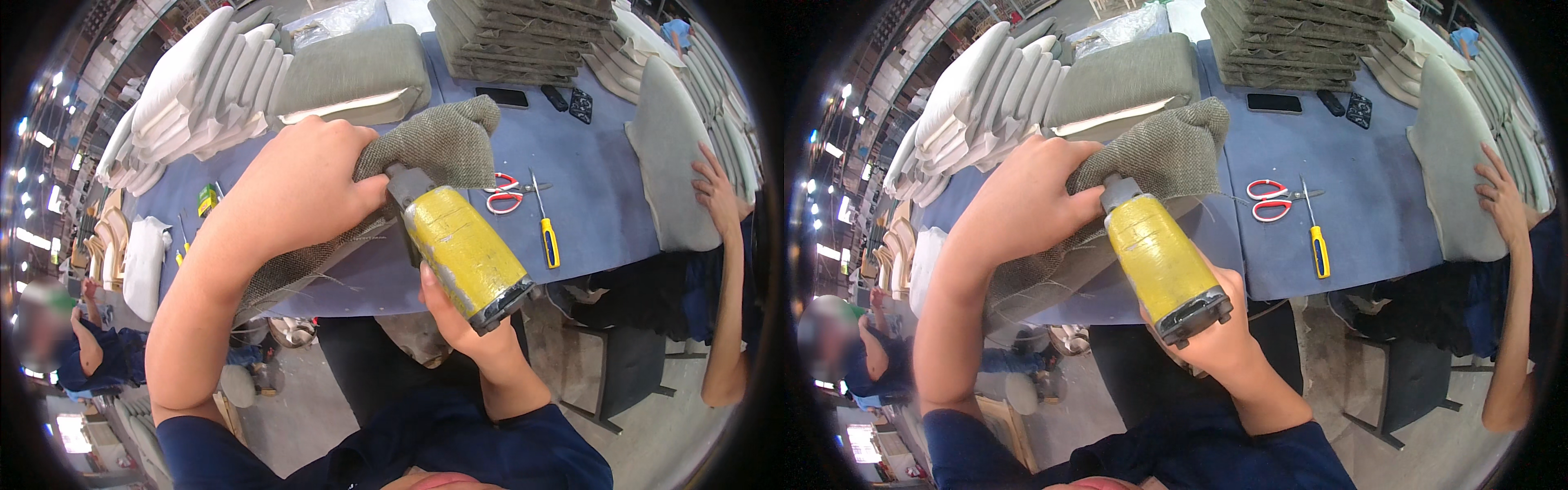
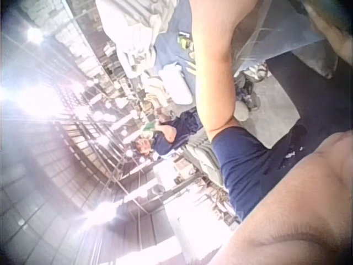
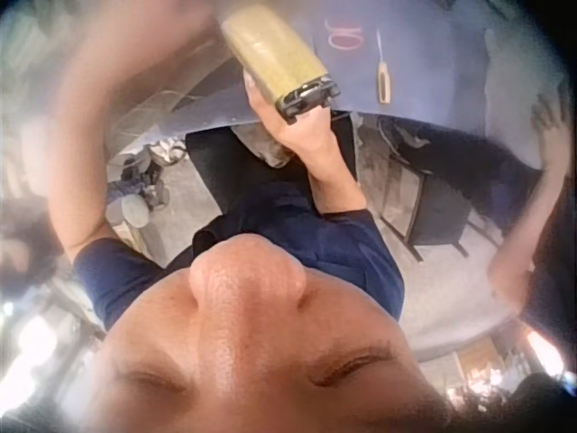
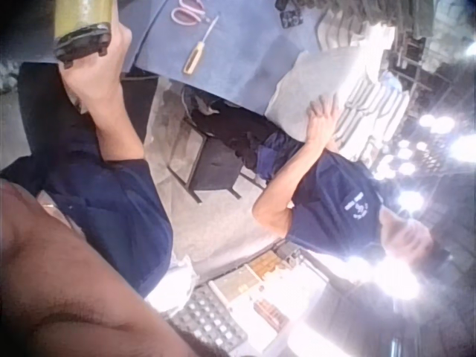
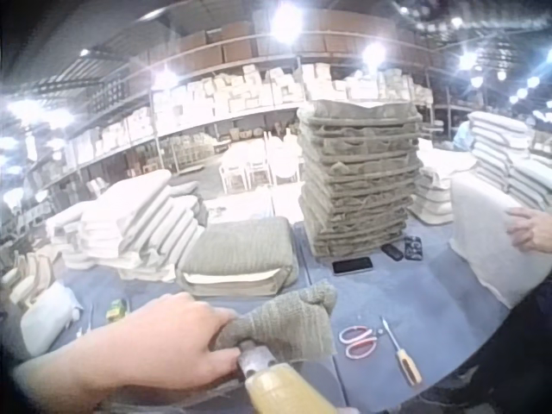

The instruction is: The person covers a cushion with green fabric, smooths it, and secures it using a staple gun. They trim excess fabric with a seam ripper and scissors, then continue stapling the fabric around the edges. The finished cushion is placed on a stack of completed cushions.

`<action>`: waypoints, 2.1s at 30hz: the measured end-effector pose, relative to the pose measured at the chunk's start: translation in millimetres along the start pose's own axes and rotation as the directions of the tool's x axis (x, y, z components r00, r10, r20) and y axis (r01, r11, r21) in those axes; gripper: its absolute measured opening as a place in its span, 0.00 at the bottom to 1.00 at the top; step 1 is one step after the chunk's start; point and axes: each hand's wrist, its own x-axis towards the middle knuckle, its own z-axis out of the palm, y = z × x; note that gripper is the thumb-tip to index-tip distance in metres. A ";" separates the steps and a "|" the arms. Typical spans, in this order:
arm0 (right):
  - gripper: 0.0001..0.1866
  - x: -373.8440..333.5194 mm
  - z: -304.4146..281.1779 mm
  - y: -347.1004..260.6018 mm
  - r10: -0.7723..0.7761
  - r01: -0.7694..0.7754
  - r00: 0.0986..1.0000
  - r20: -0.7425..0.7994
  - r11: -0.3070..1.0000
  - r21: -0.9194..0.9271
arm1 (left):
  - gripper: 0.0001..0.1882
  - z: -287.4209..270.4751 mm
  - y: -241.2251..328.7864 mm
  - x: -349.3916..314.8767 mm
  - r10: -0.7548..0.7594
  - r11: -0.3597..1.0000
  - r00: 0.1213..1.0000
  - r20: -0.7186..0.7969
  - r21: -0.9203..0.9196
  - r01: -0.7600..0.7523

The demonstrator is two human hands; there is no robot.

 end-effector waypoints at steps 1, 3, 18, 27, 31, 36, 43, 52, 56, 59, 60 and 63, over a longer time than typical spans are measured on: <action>0.12 0.0 0.6 0.7 0.012 -0.012 1.000 0.002 1.000 0.010 | 0.21 0.3 -0.3 -0.6 0.003 1.000 1.000 0.005 -0.012 -0.003; 0.10 -0.8 -0.8 2.1 0.022 -0.020 0.999 0.030 0.999 -0.045 | 0.20 6.5 -5.8 -5.0 0.061 0.998 0.995 -0.082 0.033 -0.058; 0.18 1.0 -29.0 6.0 0.249 -0.246 0.968 0.022 0.934 0.260 | 0.26 2.8 9.5 -9.2 0.055 0.995 0.997 -0.050 0.086 -0.050; 0.19 -8.6 -155.2 33.2 0.552 -0.567 0.820 -0.153 0.747 -0.348 | 0.32 21.2 38.2 -22.7 0.027 0.997 0.998 -0.052 0.070 -0.024; 0.26 -16.2 -203.5 111.0 0.402 -0.462 0.866 -0.299 0.412 -0.785 | 0.32 20.4 35.2 -18.7 0.071 0.995 0.990 -0.124 0.081 -0.061; 0.37 -19.3 -230.5 186.3 0.465 -0.446 0.833 -0.298 0.247 -0.861 | 0.30 9.3 35.2 -14.6 0.018 0.999 1.000 -0.004 0.048 -0.017; 0.64 0.1 -79.0 85.9 -0.046 0.054 0.998 0.033 0.949 -0.312 | 0.33 21.6 63.0 -48.4 -0.010 0.988 0.999 0.051 0.152 0.002; 0.66 21.6 -66.8 109.0 -0.090 0.085 0.996 -0.019 0.979 -0.183 | 0.39 8.9 1.2 -247.2 -0.059 0.826 0.685 -0.726 -0.421 -0.375; 0.72 0.9 -70.1 107.0 0.082 -0.117 0.992 0.100 0.902 0.415 | 0.30 134.3 -39.9 -274.9 -0.828 0.550 -0.011 -0.560 -0.810 -0.202; 0.75 1.5 -70.9 100.8 0.124 -0.151 0.988 0.092 0.887 0.436 | 0.35 197.4 -47.7 -287.2 -0.833 0.024 0.505 -0.226 -0.926 -0.376; 0.76 3.9 -68.3 97.8 0.137 -0.162 0.987 0.088 0.880 0.446 | 0.37 208.1 -45.2 -283.8 -0.805 0.045 0.513 -0.299 -0.892 -0.450; 0.70 16.0 -72.6 76.9 0.146 -0.131 0.989 0.006 0.867 0.482 | 0.38 213.8 -35.3 -273.9 -0.648 0.120 0.523 -0.554 -0.752 -0.648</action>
